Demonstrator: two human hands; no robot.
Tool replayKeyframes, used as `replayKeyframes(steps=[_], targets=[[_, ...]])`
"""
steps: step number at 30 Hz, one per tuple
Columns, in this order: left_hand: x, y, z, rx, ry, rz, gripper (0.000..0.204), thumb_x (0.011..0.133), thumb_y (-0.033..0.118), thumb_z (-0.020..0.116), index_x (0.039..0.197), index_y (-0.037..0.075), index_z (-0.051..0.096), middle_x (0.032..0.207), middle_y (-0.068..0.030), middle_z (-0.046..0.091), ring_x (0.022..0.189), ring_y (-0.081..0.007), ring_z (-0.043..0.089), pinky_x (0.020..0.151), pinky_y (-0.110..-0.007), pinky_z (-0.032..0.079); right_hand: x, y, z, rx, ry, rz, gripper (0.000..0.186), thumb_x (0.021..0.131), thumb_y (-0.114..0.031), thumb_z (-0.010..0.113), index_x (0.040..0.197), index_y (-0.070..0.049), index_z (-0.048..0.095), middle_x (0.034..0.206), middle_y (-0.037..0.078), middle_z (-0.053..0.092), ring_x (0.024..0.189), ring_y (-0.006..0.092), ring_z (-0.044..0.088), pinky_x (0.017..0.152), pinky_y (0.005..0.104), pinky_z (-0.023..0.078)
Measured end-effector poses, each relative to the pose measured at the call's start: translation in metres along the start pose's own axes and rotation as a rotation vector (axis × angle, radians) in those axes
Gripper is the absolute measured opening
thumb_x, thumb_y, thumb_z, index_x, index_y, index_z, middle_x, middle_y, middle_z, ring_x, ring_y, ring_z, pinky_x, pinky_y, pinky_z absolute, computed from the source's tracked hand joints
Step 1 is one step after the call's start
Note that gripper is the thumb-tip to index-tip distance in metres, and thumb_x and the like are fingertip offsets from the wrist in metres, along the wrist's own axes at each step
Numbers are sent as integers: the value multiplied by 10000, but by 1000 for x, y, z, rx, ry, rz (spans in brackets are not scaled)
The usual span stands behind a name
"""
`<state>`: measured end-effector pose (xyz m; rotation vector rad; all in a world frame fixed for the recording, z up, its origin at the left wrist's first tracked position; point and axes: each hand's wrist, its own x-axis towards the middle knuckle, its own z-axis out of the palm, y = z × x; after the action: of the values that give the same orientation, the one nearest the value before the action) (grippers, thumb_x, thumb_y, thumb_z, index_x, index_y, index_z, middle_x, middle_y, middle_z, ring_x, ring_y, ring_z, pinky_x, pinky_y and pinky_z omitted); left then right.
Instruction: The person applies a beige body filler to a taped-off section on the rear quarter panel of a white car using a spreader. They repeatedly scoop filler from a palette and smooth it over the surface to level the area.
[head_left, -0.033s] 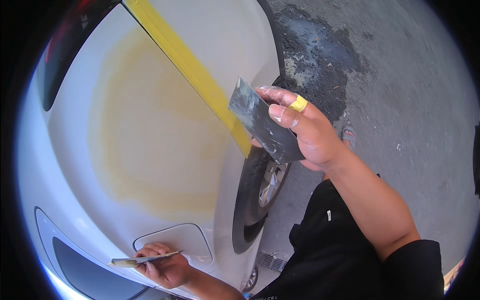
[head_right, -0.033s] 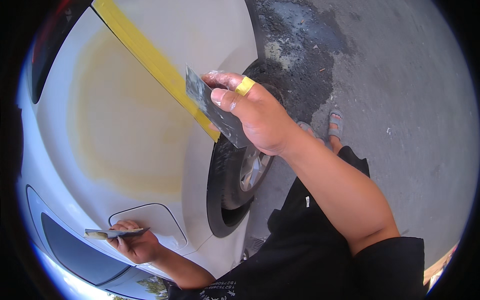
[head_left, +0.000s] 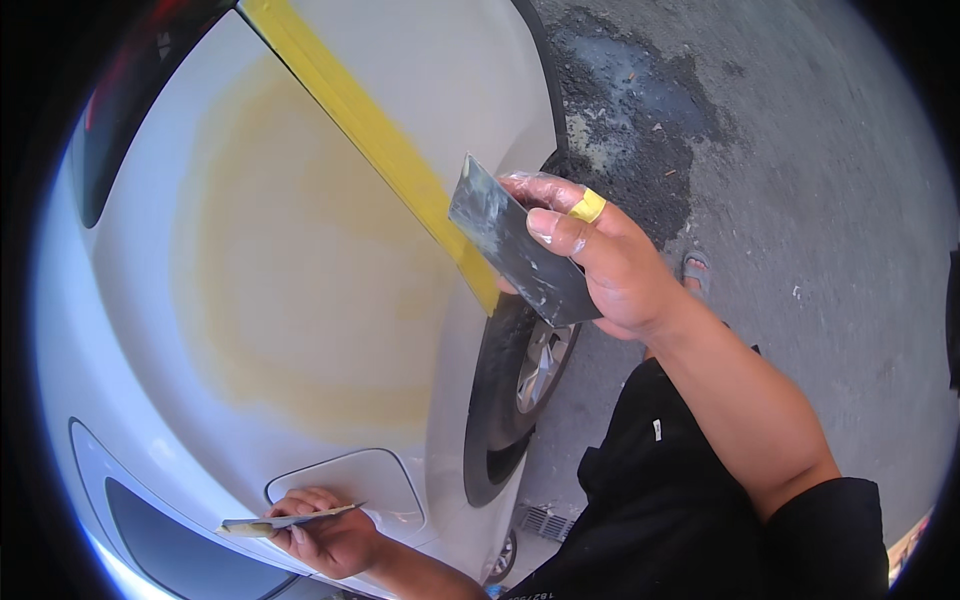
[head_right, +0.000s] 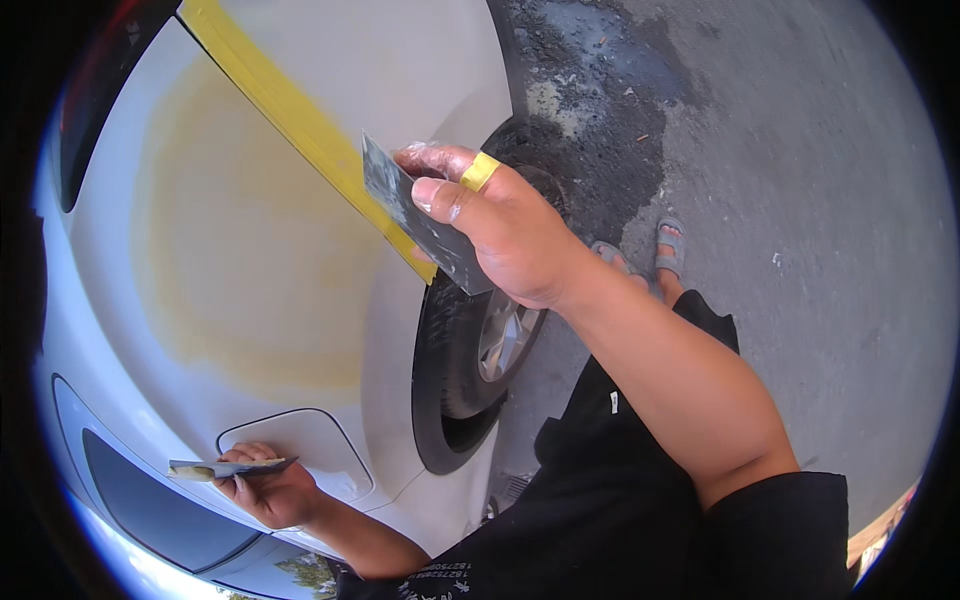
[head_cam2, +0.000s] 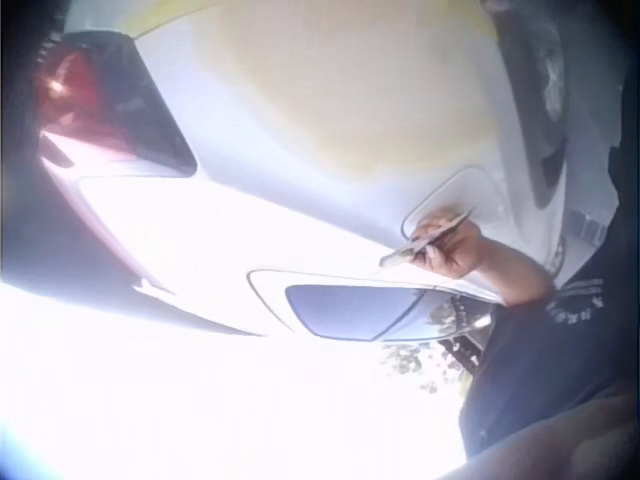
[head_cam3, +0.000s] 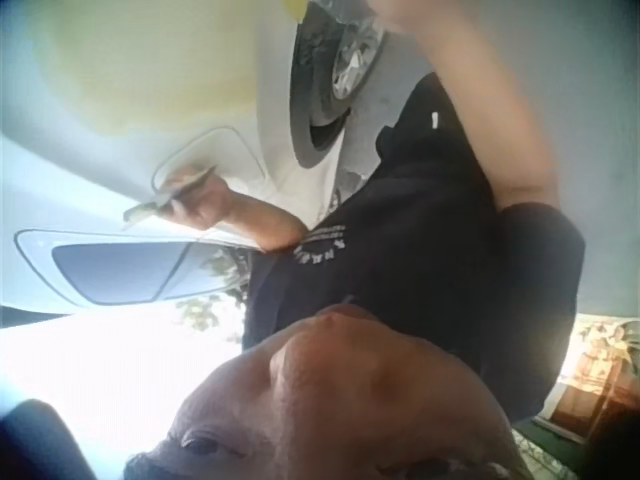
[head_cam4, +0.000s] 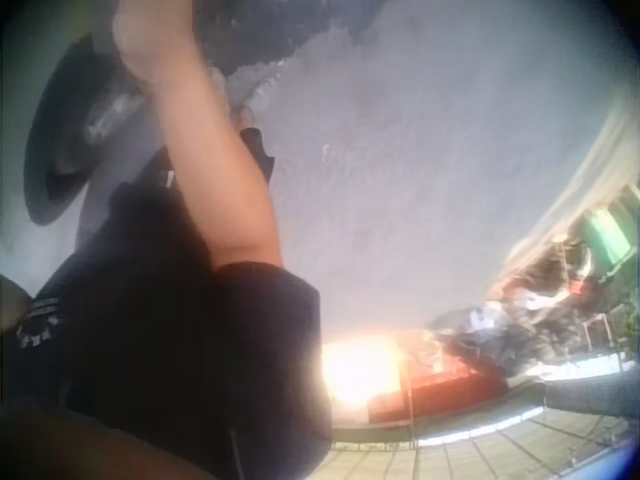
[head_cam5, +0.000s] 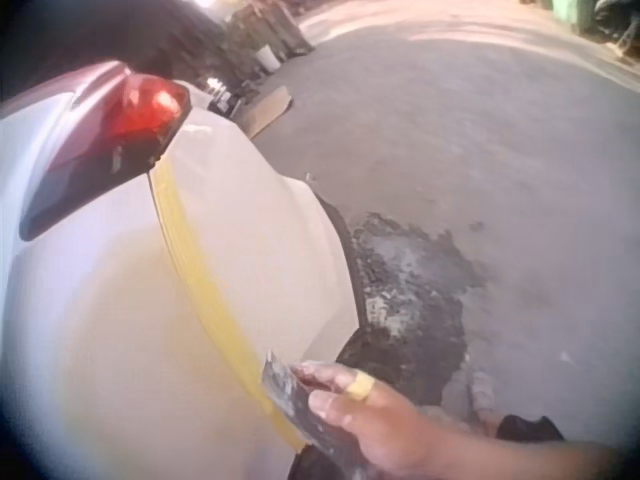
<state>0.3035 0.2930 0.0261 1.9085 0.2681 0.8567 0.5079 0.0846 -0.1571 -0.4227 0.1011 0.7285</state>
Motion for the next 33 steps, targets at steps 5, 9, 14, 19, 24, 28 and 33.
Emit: replayKeyframes(steps=[5, 9, 14, 19, 24, 28, 33], targets=[[-2, 4, -3, 19, -22, -8, 299, 900, 164, 440, 1135, -18, 472, 806, -102, 481, 686, -178, 469, 575, -265, 382, 7, 4, -7, -46, -88, 23, 452, 935, -220, 514, 1298, 41, 442, 1085, 95, 575, 922, 142, 569, 799, 301, 482], [-2, 4, -6, 34, -54, 3, 349, 908, 161, 438, 1222, 8, 451, 824, -90, 465, 692, -178, 471, 551, -256, 372, 7, 7, -11, -84, -137, 47, 501, 926, -253, 529, 1306, 59, 432, 1128, 109, 571, 975, 153, 578, 845, 313, 482], [-2, 4, -6, 40, -63, -6, 338, 915, 164, 433, 1215, 10, 453, 824, -88, 461, 687, -177, 469, 553, -254, 370, 7, 14, -13, -111, -129, 37, 507, 926, -260, 534, 1303, 63, 433, 1124, 118, 573, 967, 152, 579, 856, 305, 473], [-2, 4, -1, 42, -64, 11, 324, 916, 161, 424, 1199, 7, 460, 822, -89, 458, 680, -177, 469, 553, -253, 373, 7, 14, -12, -127, -150, 42, 491, 929, -243, 525, 1307, 57, 433, 1126, 114, 573, 960, 149, 575, 851, 300, 469], [-2, 3, -1, 67, -48, 22, 324, 915, 158, 416, 1199, 7, 457, 815, -86, 458, 680, -175, 472, 554, -252, 377, 7, 14, -14, -148, -160, 54, 473, 929, -216, 518, 1308, 55, 434, 1127, 113, 573, 964, 151, 571, 853, 305, 466], [-2, 4, 3, 92, -59, 18, 322, 917, 160, 411, 1197, 7, 452, 812, -82, 459, 675, -172, 474, 555, -249, 380, 6, 14, -12, -155, -157, 41, 464, 928, -204, 516, 1303, 59, 439, 1126, 114, 573, 968, 153, 568, 863, 305, 459], [-3, 5, 2, 79, -35, 12, 317, 918, 160, 405, 1192, 6, 450, 809, -82, 459, 669, -169, 470, 553, -249, 380, 4, 13, -11, -169, -174, 56, 452, 932, -197, 506, 1300, 59, 447, 1099, 109, 577, 943, 146, 561, 853, 302, 454]])
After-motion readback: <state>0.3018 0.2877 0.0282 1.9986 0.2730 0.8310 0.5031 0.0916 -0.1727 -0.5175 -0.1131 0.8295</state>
